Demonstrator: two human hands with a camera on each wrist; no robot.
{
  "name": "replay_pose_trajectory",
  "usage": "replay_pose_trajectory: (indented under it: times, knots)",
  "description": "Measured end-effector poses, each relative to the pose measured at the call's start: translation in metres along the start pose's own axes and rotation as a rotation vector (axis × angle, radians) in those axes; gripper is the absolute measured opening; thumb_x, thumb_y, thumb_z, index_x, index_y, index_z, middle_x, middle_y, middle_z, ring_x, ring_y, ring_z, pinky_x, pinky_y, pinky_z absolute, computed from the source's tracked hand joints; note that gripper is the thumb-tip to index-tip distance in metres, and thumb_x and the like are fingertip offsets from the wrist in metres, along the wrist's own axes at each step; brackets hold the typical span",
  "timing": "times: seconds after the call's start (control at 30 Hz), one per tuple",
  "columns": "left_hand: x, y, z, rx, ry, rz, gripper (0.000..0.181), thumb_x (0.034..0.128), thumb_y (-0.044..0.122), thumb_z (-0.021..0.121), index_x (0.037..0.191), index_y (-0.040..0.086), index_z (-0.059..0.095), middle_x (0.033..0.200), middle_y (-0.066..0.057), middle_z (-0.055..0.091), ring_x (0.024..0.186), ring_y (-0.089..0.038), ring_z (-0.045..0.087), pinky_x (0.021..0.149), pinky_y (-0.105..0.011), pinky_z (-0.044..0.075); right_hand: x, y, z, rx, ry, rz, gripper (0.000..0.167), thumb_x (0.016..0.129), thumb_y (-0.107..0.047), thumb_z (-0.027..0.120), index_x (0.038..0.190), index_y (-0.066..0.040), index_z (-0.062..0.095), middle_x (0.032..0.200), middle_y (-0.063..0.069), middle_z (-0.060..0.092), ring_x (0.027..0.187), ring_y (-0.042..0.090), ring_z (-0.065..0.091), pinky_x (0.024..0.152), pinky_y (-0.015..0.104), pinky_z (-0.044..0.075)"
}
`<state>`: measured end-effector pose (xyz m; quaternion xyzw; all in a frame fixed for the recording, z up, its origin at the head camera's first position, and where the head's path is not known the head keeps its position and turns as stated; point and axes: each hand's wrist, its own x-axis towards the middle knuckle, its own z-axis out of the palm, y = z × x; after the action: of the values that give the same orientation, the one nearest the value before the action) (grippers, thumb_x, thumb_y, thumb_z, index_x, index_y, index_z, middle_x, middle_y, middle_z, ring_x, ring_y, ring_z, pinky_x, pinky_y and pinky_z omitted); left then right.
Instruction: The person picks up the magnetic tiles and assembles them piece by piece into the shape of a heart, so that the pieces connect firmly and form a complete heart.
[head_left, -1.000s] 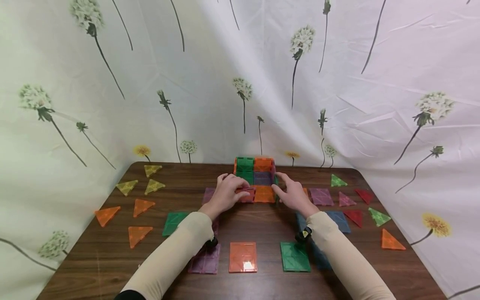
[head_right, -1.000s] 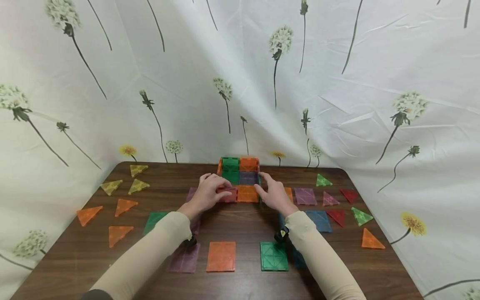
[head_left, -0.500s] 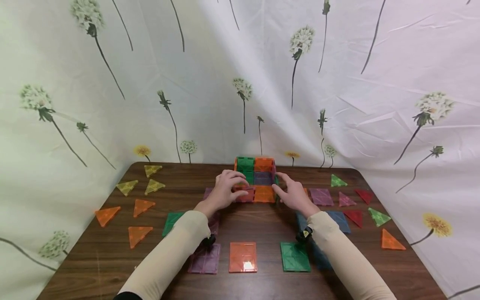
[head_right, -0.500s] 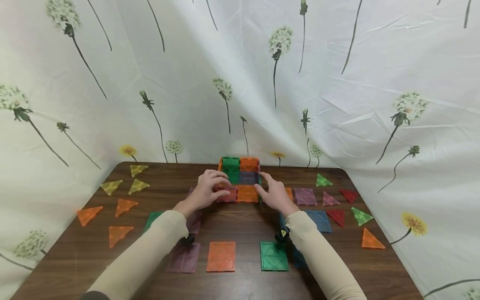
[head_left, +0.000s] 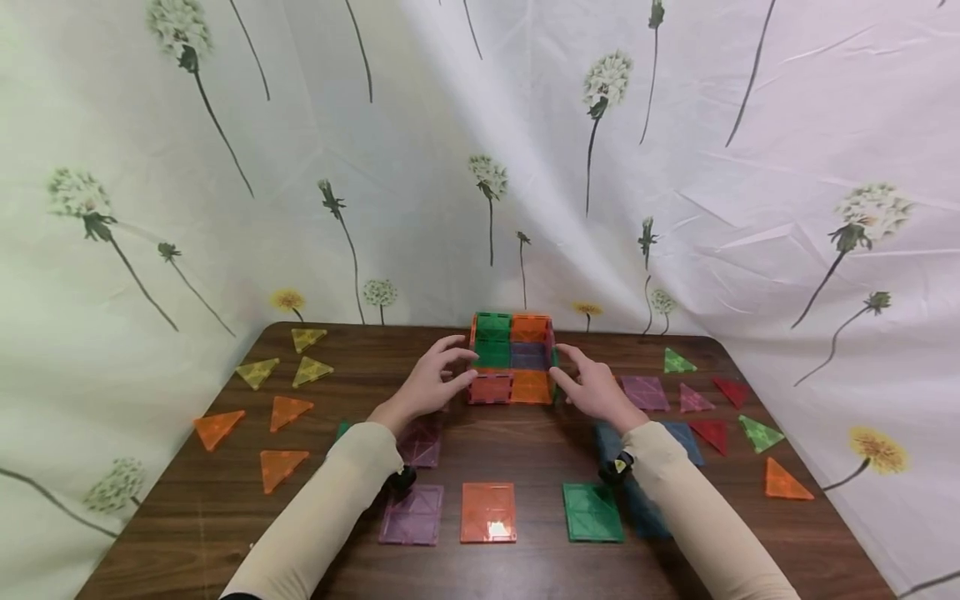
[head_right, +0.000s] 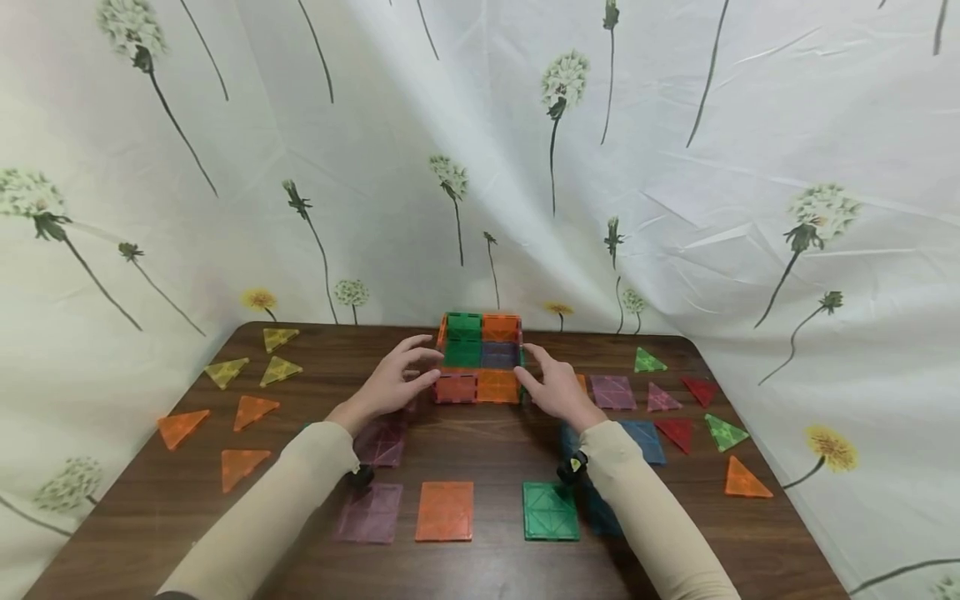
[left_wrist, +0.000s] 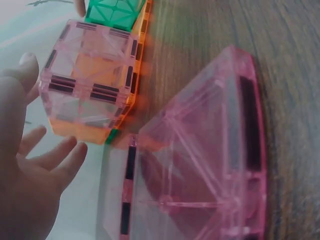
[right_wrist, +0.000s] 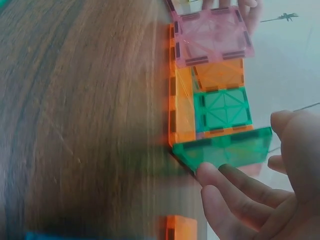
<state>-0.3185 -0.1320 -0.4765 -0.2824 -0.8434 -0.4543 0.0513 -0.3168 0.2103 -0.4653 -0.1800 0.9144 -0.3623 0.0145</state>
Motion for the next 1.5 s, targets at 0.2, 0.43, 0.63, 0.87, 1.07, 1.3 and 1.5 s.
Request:
replay_pose_trajectory:
  times: [0.2, 0.43, 0.63, 0.87, 1.07, 1.3, 1.5]
  knots:
    - [-0.002, -0.005, 0.001, -0.006, 0.006, 0.010, 0.034, 0.1091, 0.019, 0.060, 0.138, 0.001, 0.065, 0.158, -0.024, 0.045, 0.128, -0.040, 0.061, 0.103, -0.057, 0.053, -0.002, 0.014, -0.021, -0.081, 0.106, -0.044, 0.049, 0.111, -0.035, 0.054, 0.154, -0.011, 0.050, 0.107, 0.016, 0.075, 0.081, 0.025, 0.071, 0.073, 0.044, 0.056]
    - [-0.003, -0.005, 0.004, -0.040, 0.016, -0.019, 0.035, 0.1097, 0.018, 0.059, 0.140, 0.002, 0.063, 0.153, -0.022, 0.052, 0.123, -0.038, 0.067, 0.103, -0.054, 0.053, -0.006, 0.049, -0.040, -0.295, 0.044, -0.090, 0.040, 0.105, -0.013, 0.065, 0.141, 0.003, 0.060, 0.126, 0.024, 0.068, 0.112, 0.040, 0.067, 0.096, 0.059, 0.053]
    - [-0.004, -0.003, 0.007, -0.057, 0.021, -0.052, 0.036, 0.1100, 0.021, 0.058, 0.142, 0.005, 0.063, 0.149, -0.016, 0.057, 0.123, -0.037, 0.066, 0.103, -0.054, 0.053, -0.006, 0.071, -0.037, -0.405, -0.139, -0.175, 0.056, 0.098, -0.014, 0.076, 0.144, 0.010, 0.055, 0.142, 0.030, 0.060, 0.133, 0.048, 0.055, 0.111, 0.062, 0.043]
    - [-0.004, -0.004, 0.009, -0.060, 0.014, -0.054, 0.036, 0.1101, 0.020, 0.058, 0.142, 0.003, 0.061, 0.146, -0.016, 0.059, 0.121, -0.036, 0.067, 0.103, -0.053, 0.054, -0.008, 0.070, -0.036, -0.397, -0.103, -0.067, 0.064, 0.092, -0.017, 0.083, 0.146, 0.006, 0.055, 0.131, 0.028, 0.059, 0.114, 0.040, 0.060, 0.102, 0.057, 0.050]
    - [-0.002, -0.005, 0.010, -0.073, 0.002, -0.068, 0.036, 0.1103, 0.021, 0.058, 0.142, 0.004, 0.061, 0.146, -0.015, 0.059, 0.122, -0.036, 0.067, 0.104, -0.052, 0.053, -0.016, 0.060, -0.046, -0.336, 0.037, -0.096, 0.039, 0.091, -0.007, 0.082, 0.126, 0.006, 0.070, 0.108, 0.018, 0.060, 0.094, 0.031, 0.060, 0.086, 0.051, 0.053]
    - [-0.004, -0.003, 0.008, -0.073, 0.006, -0.089, 0.035, 0.1104, 0.022, 0.057, 0.142, 0.009, 0.062, 0.146, -0.013, 0.059, 0.123, -0.035, 0.067, 0.103, -0.052, 0.054, -0.029, 0.038, -0.065, -0.217, -0.011, -0.066, 0.015, 0.098, -0.011, 0.075, 0.113, -0.007, 0.074, 0.106, 0.009, 0.066, 0.086, 0.022, 0.067, 0.071, 0.040, 0.060]
    - [-0.003, -0.004, 0.005, -0.074, 0.010, -0.097, 0.035, 0.1107, 0.025, 0.057, 0.143, 0.011, 0.062, 0.146, -0.011, 0.060, 0.124, -0.035, 0.066, 0.104, -0.052, 0.053, -0.043, 0.009, -0.079, -0.115, -0.074, -0.116, 0.010, 0.101, -0.012, 0.072, 0.110, -0.011, 0.073, 0.104, 0.007, 0.067, 0.077, 0.016, 0.067, 0.056, 0.030, 0.059]
